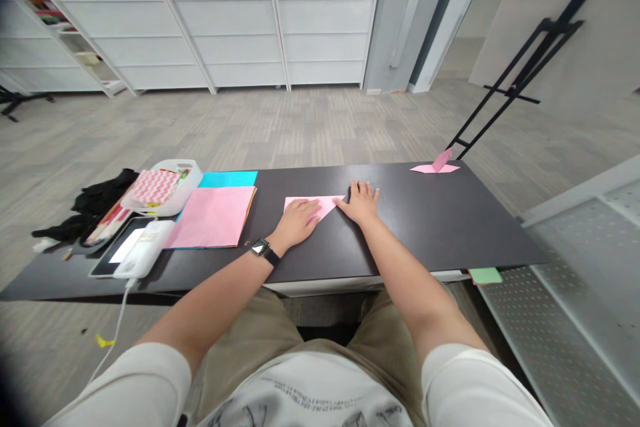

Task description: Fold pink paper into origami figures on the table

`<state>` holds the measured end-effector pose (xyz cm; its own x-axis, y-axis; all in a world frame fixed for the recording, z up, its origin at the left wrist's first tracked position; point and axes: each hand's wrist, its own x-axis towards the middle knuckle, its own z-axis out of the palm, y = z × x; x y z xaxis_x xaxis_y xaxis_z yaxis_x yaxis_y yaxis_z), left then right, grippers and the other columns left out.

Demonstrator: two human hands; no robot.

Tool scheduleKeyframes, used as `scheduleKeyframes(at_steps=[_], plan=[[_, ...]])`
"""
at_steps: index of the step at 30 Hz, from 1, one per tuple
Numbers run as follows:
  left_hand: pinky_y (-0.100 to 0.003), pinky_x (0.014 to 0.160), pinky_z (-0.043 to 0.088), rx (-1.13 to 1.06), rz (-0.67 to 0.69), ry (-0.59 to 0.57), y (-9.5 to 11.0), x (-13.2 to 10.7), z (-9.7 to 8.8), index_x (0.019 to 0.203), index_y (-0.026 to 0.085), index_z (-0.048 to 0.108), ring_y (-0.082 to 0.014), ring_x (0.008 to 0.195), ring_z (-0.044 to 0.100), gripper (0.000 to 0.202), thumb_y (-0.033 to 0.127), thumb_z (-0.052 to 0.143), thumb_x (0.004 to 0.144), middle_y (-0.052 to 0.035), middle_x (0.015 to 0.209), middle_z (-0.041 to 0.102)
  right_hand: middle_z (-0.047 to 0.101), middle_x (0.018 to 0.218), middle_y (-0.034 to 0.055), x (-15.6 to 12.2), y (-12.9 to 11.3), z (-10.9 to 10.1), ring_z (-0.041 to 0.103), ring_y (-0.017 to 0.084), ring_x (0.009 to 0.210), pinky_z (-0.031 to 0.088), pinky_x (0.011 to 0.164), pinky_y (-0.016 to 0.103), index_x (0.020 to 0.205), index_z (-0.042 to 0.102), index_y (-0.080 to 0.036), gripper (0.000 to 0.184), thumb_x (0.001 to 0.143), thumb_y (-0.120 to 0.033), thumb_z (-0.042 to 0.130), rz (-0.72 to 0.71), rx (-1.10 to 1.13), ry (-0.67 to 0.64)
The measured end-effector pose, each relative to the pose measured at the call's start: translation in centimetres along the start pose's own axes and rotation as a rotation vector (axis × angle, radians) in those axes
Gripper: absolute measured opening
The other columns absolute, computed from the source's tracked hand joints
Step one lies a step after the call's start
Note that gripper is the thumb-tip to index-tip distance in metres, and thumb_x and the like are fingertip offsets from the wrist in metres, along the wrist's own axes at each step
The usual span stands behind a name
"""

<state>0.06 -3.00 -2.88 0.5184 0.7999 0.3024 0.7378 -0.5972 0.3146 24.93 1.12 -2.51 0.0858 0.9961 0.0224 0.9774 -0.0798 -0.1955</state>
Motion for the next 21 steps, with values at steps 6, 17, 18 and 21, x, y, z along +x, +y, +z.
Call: scheduleKeyframes(at_steps=[6,17,18,21], plan=[[-0.054,0.121,0.042,0.015,0.025,-0.025,-0.1,0.7,-0.6,0.134,0.026,0.073,-0.0332,0.136,0.058,0.033,0.034,0.055,0.107,-0.0051,0.155,0.065,0.030,0.178,0.0191,0.0,0.0,0.1,0.019,0.041,0.166,0.008,0.133,0.065,0.172,0.029,-0.017,0.097,0.100,-0.081,0.040,-0.004,-0.012,-0.008],[-0.053,0.113,0.049,0.005,0.144,-0.064,-0.7,3.4,-0.7,0.130,0.027,0.077,-0.0325,0.123,0.062,0.031,0.037,0.059,0.106,-0.0134,0.128,0.069,0.032,0.177,0.0181,0.3,0.1,0.3,0.022,0.041,0.165,0.012,0.132,0.066,0.171,0.034,-0.018,0.090,0.102,-0.076,0.042,-0.005,-0.019,0.008],[-0.053,0.117,0.048,-0.017,0.178,-0.063,-0.9,3.3,-0.5,0.133,0.028,0.076,-0.0318,0.129,0.060,0.032,0.034,0.058,0.107,-0.0125,0.136,0.068,0.033,0.177,0.0185,0.3,0.1,0.3,0.023,0.042,0.165,0.012,0.132,0.066,0.170,0.035,-0.018,0.090,0.102,-0.076,0.043,-0.009,-0.013,0.017],[-0.054,0.126,0.042,-0.055,0.281,-0.090,-1.4,3.1,-0.1,0.140,0.027,0.072,-0.0291,0.144,0.054,0.036,0.028,0.054,0.109,-0.0091,0.153,0.063,0.036,0.175,0.0198,0.2,0.2,0.5,0.026,0.043,0.163,0.013,0.131,0.068,0.169,0.038,-0.017,0.090,0.101,-0.076,0.045,-0.022,0.002,0.047]])
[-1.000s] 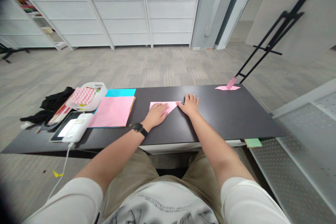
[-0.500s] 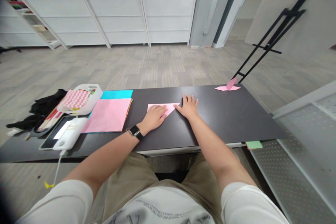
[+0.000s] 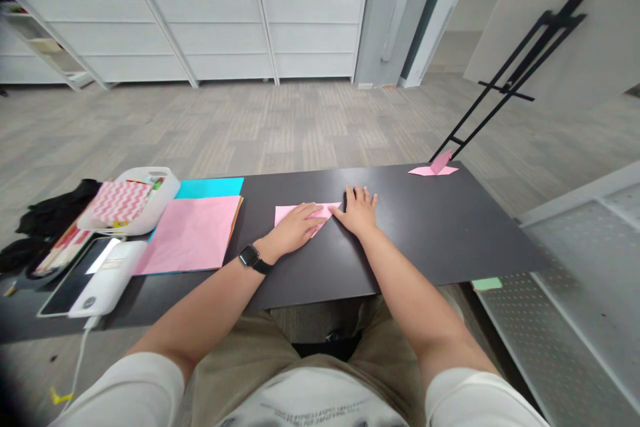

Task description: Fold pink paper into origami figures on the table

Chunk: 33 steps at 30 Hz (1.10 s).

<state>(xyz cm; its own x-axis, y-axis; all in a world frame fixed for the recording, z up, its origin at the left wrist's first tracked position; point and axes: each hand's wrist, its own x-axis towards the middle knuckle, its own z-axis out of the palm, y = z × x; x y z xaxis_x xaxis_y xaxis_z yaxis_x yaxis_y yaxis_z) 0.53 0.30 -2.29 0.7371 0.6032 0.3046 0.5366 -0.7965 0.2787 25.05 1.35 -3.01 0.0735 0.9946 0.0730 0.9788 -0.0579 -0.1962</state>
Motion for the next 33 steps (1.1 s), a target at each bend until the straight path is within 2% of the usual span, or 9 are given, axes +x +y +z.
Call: scheduleKeyframes(at_steps=[5,8,15,20,27,30,33], plan=[[-0.052,0.127,0.042,-0.035,0.054,-0.060,-0.7,0.1,-0.3,0.148,0.025,0.066,-0.0275,0.147,0.054,0.041,0.028,0.051,0.111,-0.0100,0.157,0.062,0.038,0.174,0.0200,0.1,0.2,0.2,0.027,0.045,0.163,0.015,0.131,0.069,0.168,0.039,-0.017,0.089,0.101,-0.074,0.049,-0.013,0.002,0.015],[-0.052,0.126,0.043,-0.048,0.052,-0.067,-0.8,0.2,-0.6,0.147,0.029,0.068,-0.0269,0.146,0.054,0.040,0.028,0.050,0.111,-0.0088,0.157,0.062,0.037,0.174,0.0206,0.2,0.3,0.3,0.026,0.045,0.163,0.015,0.130,0.070,0.168,0.039,-0.018,0.088,0.100,-0.072,0.051,-0.009,0.003,0.009],[-0.052,0.129,0.039,-0.042,0.026,-0.066,-0.6,0.1,-0.5,0.144,0.030,0.071,-0.0260,0.148,0.053,0.039,0.027,0.050,0.111,-0.0075,0.158,0.061,0.039,0.173,0.0213,0.4,0.5,0.5,0.027,0.045,0.162,0.016,0.129,0.071,0.167,0.040,-0.018,0.087,0.099,-0.070,0.054,-0.013,0.028,0.024],[-0.053,0.132,0.035,-0.036,0.007,-0.076,-0.4,-0.1,-0.3,0.143,0.029,0.071,-0.0264,0.152,0.050,0.038,0.029,0.049,0.112,-0.0077,0.160,0.059,0.048,0.166,0.0213,0.9,1.0,0.7,0.038,0.041,0.157,0.022,0.129,0.066,0.163,0.045,-0.017,0.078,0.100,-0.063,0.055,0.005,0.078,0.093],[-0.052,0.128,0.040,-0.031,0.002,-0.051,-0.3,-0.2,-0.3,0.146,0.028,0.068,-0.0267,0.148,0.051,0.041,0.026,0.048,0.111,-0.0083,0.159,0.059,0.060,0.154,0.0215,1.6,1.6,0.9,0.052,0.039,0.144,0.035,0.122,0.057,0.153,0.055,-0.015,0.061,0.101,-0.047,0.056,0.027,0.132,0.197],[-0.051,0.125,0.042,-0.007,-0.024,-0.033,0.5,0.1,-0.4,0.153,0.026,0.061,-0.0273,0.144,0.052,0.048,0.021,0.049,0.107,-0.0099,0.155,0.061,0.060,0.154,0.0211,1.3,1.3,0.8,0.052,0.038,0.144,0.032,0.125,0.061,0.154,0.055,-0.016,0.061,0.102,-0.048,0.054,0.011,0.156,0.198],[-0.053,0.122,0.044,0.029,-0.070,-0.038,1.4,0.6,-0.5,0.154,0.025,0.061,-0.0301,0.139,0.053,0.052,0.019,0.051,0.104,-0.0114,0.152,0.061,0.051,0.162,0.0218,0.8,0.8,0.7,0.044,0.039,0.153,0.024,0.128,0.068,0.158,0.051,-0.018,0.070,0.099,-0.056,0.059,-0.016,0.170,0.173]])
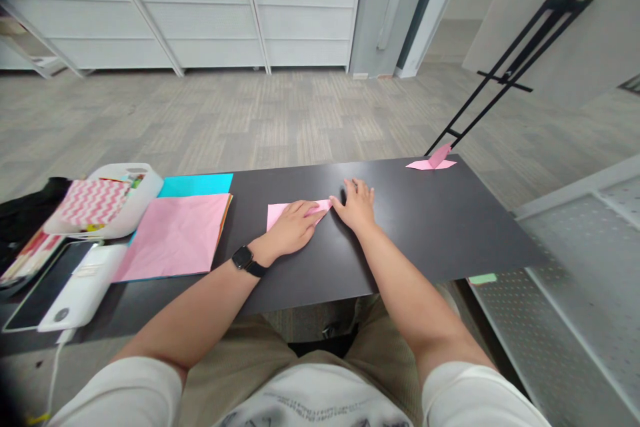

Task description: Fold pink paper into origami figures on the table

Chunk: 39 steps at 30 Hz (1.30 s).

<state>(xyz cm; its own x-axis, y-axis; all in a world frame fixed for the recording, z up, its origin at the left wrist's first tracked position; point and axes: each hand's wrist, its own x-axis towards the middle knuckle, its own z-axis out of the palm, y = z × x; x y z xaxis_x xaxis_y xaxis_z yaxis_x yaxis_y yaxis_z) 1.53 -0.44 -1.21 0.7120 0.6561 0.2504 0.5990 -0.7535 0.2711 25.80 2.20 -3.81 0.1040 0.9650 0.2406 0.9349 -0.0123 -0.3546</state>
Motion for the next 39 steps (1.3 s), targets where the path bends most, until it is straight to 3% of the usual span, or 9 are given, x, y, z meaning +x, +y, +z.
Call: scheduleKeyframes(at_steps=[3,9,13,19,23,27,32,39], plan=[[-0.055,0.121,0.044,0.021,-0.027,-0.009,0.7,0.3,-0.2,0.153,0.026,0.063,-0.0313,0.137,0.054,0.052,0.019,0.053,0.102,-0.0118,0.150,0.061,0.041,0.170,0.0238,-0.3,-0.5,-0.1,0.036,0.042,0.159,0.018,0.129,0.071,0.160,0.049,-0.018,0.077,0.098,-0.061,0.060,-0.016,-0.024,-0.058],[-0.057,0.127,0.039,0.007,-0.024,-0.037,0.5,0.2,-0.6,0.144,0.028,0.070,-0.0299,0.141,0.054,0.041,0.024,0.051,0.107,-0.0090,0.152,0.063,0.041,0.171,0.0221,-0.2,-0.6,-0.3,0.031,0.042,0.162,0.014,0.131,0.069,0.164,0.045,-0.018,0.078,0.101,-0.062,0.057,-0.008,-0.059,-0.146],[-0.063,0.132,0.030,-0.020,-0.011,-0.091,0.2,-0.5,-1.5,0.135,0.028,0.076,-0.0306,0.146,0.053,0.035,0.032,0.054,0.109,-0.0080,0.155,0.064,0.041,0.171,0.0213,-0.1,-0.5,-0.3,0.032,0.042,0.162,0.015,0.131,0.069,0.163,0.046,-0.019,0.078,0.100,-0.064,0.056,-0.007,-0.061,-0.143],[-0.064,0.130,0.032,-0.054,0.014,-0.144,-0.5,-2.7,-3.4,0.124,0.033,0.082,-0.0324,0.143,0.058,0.028,0.037,0.060,0.107,-0.0054,0.153,0.067,0.043,0.170,0.0210,-0.1,-0.3,0.0,0.033,0.043,0.161,0.016,0.130,0.070,0.161,0.048,-0.020,0.081,0.097,-0.067,0.060,-0.014,-0.048,-0.127],[-0.059,0.127,0.037,-0.063,0.039,-0.187,-1.2,-3.2,-4.2,0.121,0.036,0.083,-0.0320,0.143,0.059,0.025,0.041,0.066,0.104,-0.0039,0.154,0.067,0.044,0.169,0.0211,-0.1,-0.3,0.1,0.034,0.043,0.160,0.017,0.130,0.070,0.161,0.048,-0.019,0.081,0.097,-0.067,0.060,-0.019,-0.043,-0.106],[-0.054,0.126,0.039,-0.065,0.070,-0.201,-1.3,-3.1,-4.3,0.128,0.035,0.080,-0.0312,0.144,0.057,0.031,0.047,0.067,0.103,-0.0045,0.157,0.064,0.052,0.162,0.0219,0.0,-0.2,-0.1,0.042,0.042,0.153,0.022,0.129,0.068,0.162,0.046,-0.017,0.077,0.098,-0.058,0.061,-0.032,-0.012,-0.054],[-0.056,0.127,0.037,-0.021,0.077,-0.176,-0.4,-2.8,-3.5,0.146,0.027,0.070,-0.0371,0.151,0.049,0.050,0.052,0.068,0.102,-0.0113,0.165,0.055,0.062,0.148,0.0208,0.4,0.1,-1.0,0.054,0.037,0.140,0.041,0.121,0.054,0.151,0.058,-0.015,0.057,0.100,-0.040,0.057,-0.063,0.084,0.070],[-0.053,0.126,0.038,-0.057,-0.056,-0.050,-0.6,-2.0,-2.9,0.138,0.023,0.068,-0.0319,0.138,0.059,0.040,0.045,0.068,0.104,-0.0112,0.144,0.070,0.067,0.146,0.0106,0.2,-0.1,-1.1,0.056,0.032,0.140,0.040,0.124,0.052,0.136,0.074,-0.024,0.048,0.094,-0.020,0.053,-0.304,0.121,-0.074]])
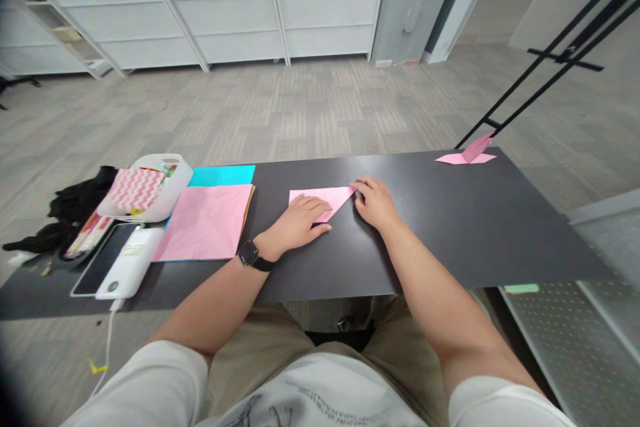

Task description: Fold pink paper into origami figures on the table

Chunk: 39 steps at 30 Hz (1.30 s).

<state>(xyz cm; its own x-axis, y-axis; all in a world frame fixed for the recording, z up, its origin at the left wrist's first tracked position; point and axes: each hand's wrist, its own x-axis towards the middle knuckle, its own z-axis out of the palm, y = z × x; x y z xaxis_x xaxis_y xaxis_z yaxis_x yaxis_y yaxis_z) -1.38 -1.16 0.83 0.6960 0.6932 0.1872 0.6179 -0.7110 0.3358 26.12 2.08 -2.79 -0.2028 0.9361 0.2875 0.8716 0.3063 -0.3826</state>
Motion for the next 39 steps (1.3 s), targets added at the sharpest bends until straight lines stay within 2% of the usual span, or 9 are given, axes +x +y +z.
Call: scheduleKeyframes(at_steps=[4,8,12,14,18,27,32,35,39], plan=[[-0.054,0.121,0.043,0.030,-0.127,0.052,-0.8,0.3,-0.1,0.132,0.021,0.068,-0.0332,0.126,0.064,0.040,0.043,0.075,0.099,-0.0120,0.132,0.072,0.073,0.139,0.0088,-0.2,-0.9,-0.5,0.060,0.031,0.133,0.042,0.120,0.053,0.131,0.077,-0.027,0.043,0.095,-0.023,0.054,-0.097,0.054,-0.111],[-0.046,0.109,0.054,-0.004,-0.121,0.088,-1.6,0.6,-0.2,0.121,0.022,0.072,-0.0297,0.119,0.067,0.025,0.031,0.075,0.097,-0.0101,0.125,0.071,0.077,0.128,0.0076,-0.3,-1.7,-1.1,0.066,0.029,0.122,0.046,0.113,0.048,0.133,0.076,-0.027,0.040,0.097,-0.028,0.058,-0.155,0.115,-0.137],[-0.039,0.101,0.057,-0.035,-0.116,0.114,-2.1,0.8,-0.3,0.109,0.022,0.075,-0.0253,0.112,0.070,0.014,0.021,0.068,0.097,-0.0074,0.119,0.072,0.078,0.121,0.0061,-0.4,-1.7,-1.2,0.068,0.027,0.116,0.047,0.107,0.045,0.129,0.078,-0.029,0.035,0.098,-0.034,0.063,-0.192,0.150,-0.137],[-0.040,0.101,0.057,-0.030,-0.105,0.117,-2.3,0.8,-0.3,0.107,0.021,0.076,-0.0263,0.112,0.070,0.013,0.025,0.072,0.096,-0.0079,0.118,0.073,0.078,0.120,0.0065,-0.3,-1.6,-1.1,0.068,0.027,0.115,0.047,0.107,0.044,0.127,0.079,-0.030,0.033,0.098,-0.036,0.065,-0.198,0.147,-0.137],[-0.044,0.102,0.056,-0.006,-0.080,0.095,-2.6,1.0,-0.1,0.109,0.021,0.077,-0.0294,0.113,0.070,0.026,0.041,0.080,0.093,-0.0093,0.117,0.077,0.077,0.118,0.0073,-0.4,-1.6,-1.0,0.068,0.027,0.115,0.047,0.105,0.045,0.120,0.082,-0.030,0.029,0.099,-0.040,0.065,-0.190,0.129,-0.153],[-0.044,0.097,0.055,0.044,-0.067,0.066,-2.1,1.1,-0.5,0.095,0.024,0.082,-0.0274,0.102,0.073,0.018,0.029,0.065,0.098,-0.0064,0.101,0.081,0.078,0.111,0.0058,-0.4,-1.9,-1.1,0.069,0.026,0.111,0.044,0.108,0.044,0.113,0.084,-0.031,0.025,0.100,-0.043,0.066,-0.214,0.139,-0.137],[-0.043,0.100,0.055,0.026,-0.068,0.113,-2.1,1.0,-0.5,0.110,0.023,0.081,-0.0279,0.108,0.073,0.020,0.036,0.070,0.099,-0.0069,0.113,0.081,0.079,0.109,0.0060,-0.2,-2.4,-1.7,0.069,0.026,0.109,0.040,0.113,0.048,0.103,0.084,-0.031,0.031,0.106,-0.045,0.057,-0.203,0.114,-0.109],[-0.042,0.099,0.055,0.016,-0.088,0.192,-2.2,1.0,-0.7,0.104,0.024,0.081,-0.0254,0.105,0.072,0.018,0.029,0.064,0.103,-0.0065,0.110,0.080,0.078,0.117,0.0082,-0.3,-2.6,-1.9,0.068,0.028,0.117,0.043,0.114,0.049,0.108,0.083,-0.030,0.037,0.106,-0.052,0.054,-0.131,0.158,-0.052],[-0.041,0.098,0.054,-0.134,-0.161,0.480,-1.9,0.7,-1.5,0.102,0.025,0.081,-0.0233,0.101,0.070,0.020,0.031,0.062,0.106,-0.0059,0.105,0.079,0.077,0.121,0.0112,-0.4,-2.3,-1.7,0.070,0.029,0.120,0.052,0.109,0.046,0.127,0.075,-0.026,0.064,0.111,-0.062,0.026,0.046,0.334,0.124]])
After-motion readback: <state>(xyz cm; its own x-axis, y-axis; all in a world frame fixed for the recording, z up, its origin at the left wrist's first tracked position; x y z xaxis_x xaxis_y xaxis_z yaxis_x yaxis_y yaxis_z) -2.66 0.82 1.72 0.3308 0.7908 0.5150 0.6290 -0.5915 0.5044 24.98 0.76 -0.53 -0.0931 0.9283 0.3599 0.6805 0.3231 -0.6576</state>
